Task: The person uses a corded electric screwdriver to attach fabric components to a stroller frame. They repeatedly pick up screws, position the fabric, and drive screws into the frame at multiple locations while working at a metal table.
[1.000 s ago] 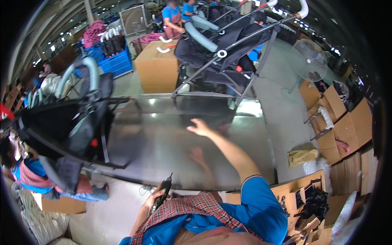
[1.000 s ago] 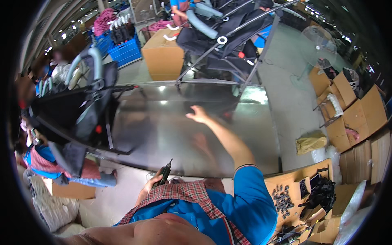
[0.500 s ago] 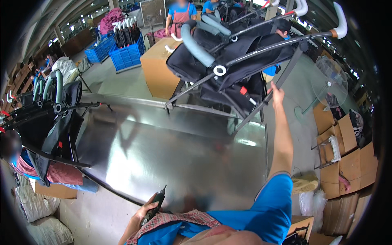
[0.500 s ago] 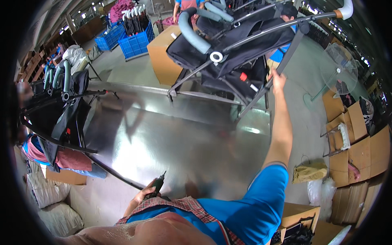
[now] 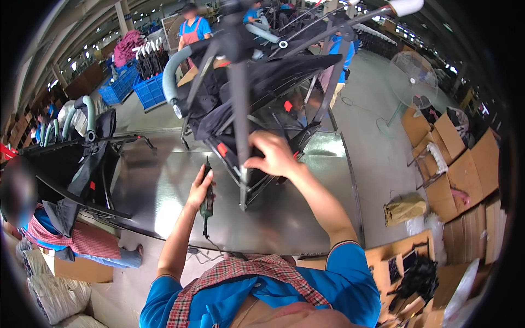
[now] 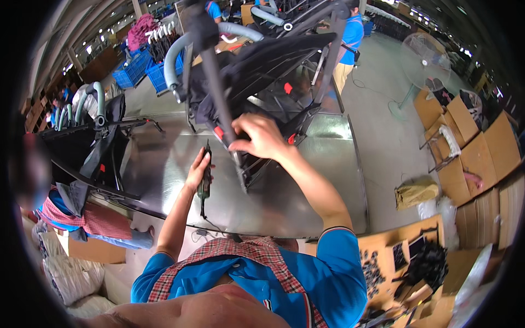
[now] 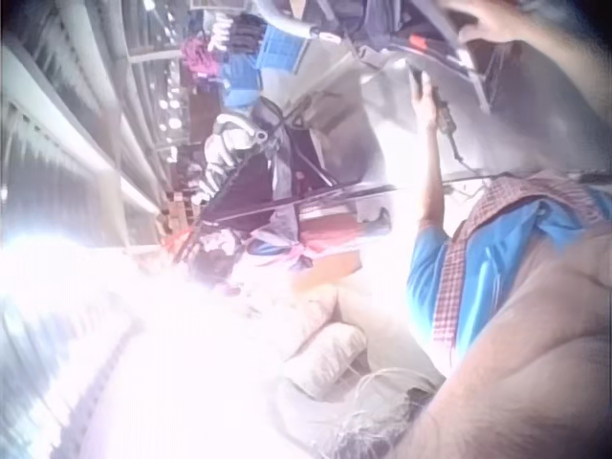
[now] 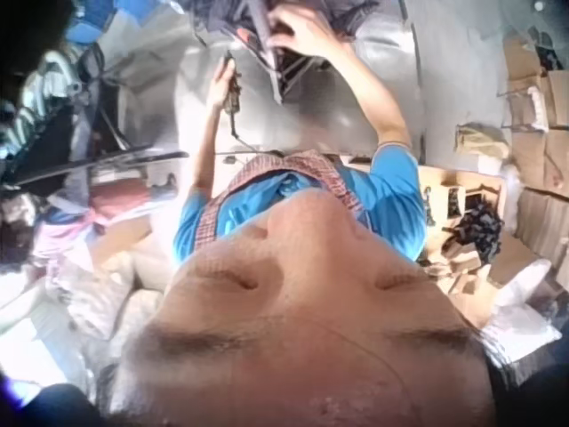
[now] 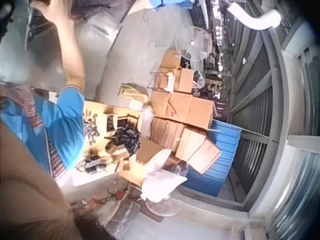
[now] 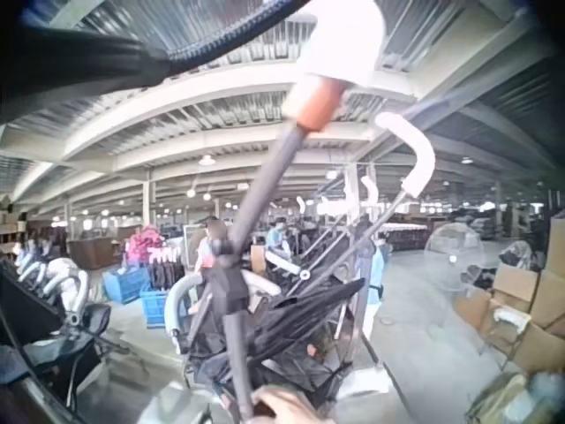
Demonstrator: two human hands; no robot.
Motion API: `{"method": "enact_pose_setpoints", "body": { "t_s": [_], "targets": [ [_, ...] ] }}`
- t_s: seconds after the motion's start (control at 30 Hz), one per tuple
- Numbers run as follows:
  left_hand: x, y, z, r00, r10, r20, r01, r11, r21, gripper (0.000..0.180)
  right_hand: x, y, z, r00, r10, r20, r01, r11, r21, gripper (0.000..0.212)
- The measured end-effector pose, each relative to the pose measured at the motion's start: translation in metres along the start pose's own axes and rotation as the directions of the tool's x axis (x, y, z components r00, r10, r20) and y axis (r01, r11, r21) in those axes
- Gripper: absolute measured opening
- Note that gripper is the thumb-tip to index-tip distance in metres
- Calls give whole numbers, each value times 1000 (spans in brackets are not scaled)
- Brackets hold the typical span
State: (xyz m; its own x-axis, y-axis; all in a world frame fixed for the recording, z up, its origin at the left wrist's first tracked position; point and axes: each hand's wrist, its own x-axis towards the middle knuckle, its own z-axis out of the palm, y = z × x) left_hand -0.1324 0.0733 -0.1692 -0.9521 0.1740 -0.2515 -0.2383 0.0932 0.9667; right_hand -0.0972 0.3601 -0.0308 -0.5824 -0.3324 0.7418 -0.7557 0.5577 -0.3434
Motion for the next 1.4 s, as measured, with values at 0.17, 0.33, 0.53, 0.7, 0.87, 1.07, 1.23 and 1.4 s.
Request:
{"method": "enact_pose_setpoints", "body": {
  "t_s": [0.17,0.33,0.53,0.7,0.87,1.07,1.23,1.4],
  "targets": [
    [-17,2,-58,998,61,1,-61,996,60,67,-16,12,-60,476,97,-874,-331,941,-76,58],
    [-42,-26,-120,995,20,-101,-15,999,50,80,-91,-8,-48,746,666,-4,-457,517,724,79],
    [-78,-11,-122,995,-10,97,-8,983,184,74,-158,-27,-54,646,756,106,-663,486,569,60],
    [-72,11,-58,981,-44,188,7,982,190,66,-178,7,-56,421,827,372,-735,71,675,67],
    [-54,39,9,957,60,282,-97,988,118,45,-192,26,-112,319,910,266,-837,138,530,48],
    [4,15,34,877,-89,472,138,988,-70,41,-233,69,-142,288,926,246,-829,112,548,43],
    [8,-12,40,808,15,589,-222,934,280,49,-282,65,-142,185,963,196,-924,102,369,42],
    [-28,-46,-9,874,-111,473,50,989,140,54,-337,11,-201,231,973,9,-891,208,403,46]
  ]
}}
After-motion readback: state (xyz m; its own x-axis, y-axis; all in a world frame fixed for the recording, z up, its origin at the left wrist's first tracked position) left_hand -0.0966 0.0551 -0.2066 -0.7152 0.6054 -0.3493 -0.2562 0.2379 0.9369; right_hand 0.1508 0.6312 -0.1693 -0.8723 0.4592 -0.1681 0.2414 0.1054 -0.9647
